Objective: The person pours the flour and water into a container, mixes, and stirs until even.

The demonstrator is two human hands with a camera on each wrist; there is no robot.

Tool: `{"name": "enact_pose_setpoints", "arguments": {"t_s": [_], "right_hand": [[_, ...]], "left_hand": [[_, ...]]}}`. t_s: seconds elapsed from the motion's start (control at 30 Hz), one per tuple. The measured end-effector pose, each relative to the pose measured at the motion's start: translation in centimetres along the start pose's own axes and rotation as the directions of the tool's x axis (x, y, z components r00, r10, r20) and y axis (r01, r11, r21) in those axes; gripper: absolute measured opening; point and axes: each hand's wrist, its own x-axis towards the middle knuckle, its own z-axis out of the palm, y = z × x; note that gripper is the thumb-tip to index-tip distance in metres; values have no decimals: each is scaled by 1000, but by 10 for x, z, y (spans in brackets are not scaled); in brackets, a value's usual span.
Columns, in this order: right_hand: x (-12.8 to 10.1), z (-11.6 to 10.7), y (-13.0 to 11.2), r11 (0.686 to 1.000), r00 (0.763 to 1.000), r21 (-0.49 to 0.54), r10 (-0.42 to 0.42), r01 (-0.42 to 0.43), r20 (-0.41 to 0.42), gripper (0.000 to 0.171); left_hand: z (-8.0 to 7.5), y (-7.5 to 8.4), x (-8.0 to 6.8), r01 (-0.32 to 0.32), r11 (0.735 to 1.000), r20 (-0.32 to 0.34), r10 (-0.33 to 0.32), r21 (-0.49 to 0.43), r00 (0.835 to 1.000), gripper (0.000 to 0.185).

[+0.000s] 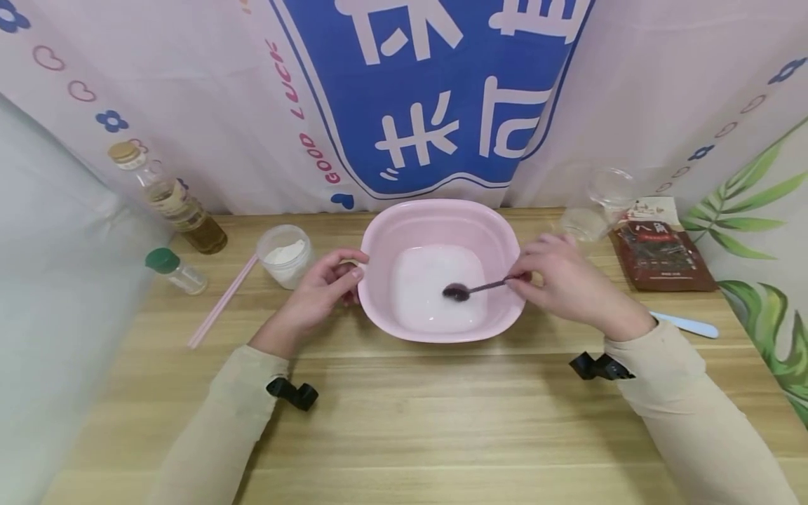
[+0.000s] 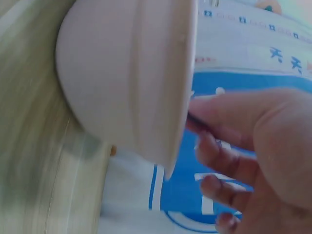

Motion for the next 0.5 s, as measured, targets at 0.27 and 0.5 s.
{"name": "enact_pose_setpoints", "arguments": {"t_s": [0.27,0.5], "right_hand": [[19,25,-7,991,993,-108,70,-80,-96,7],[26,37,-23,996,997,39,-74,75,-39,5]], "left_hand": [[-1,2,-3,11,1000,3,-11,2,1000,33],[0,3,-4,15,1000,7,-14,-11,1000,34]]}}
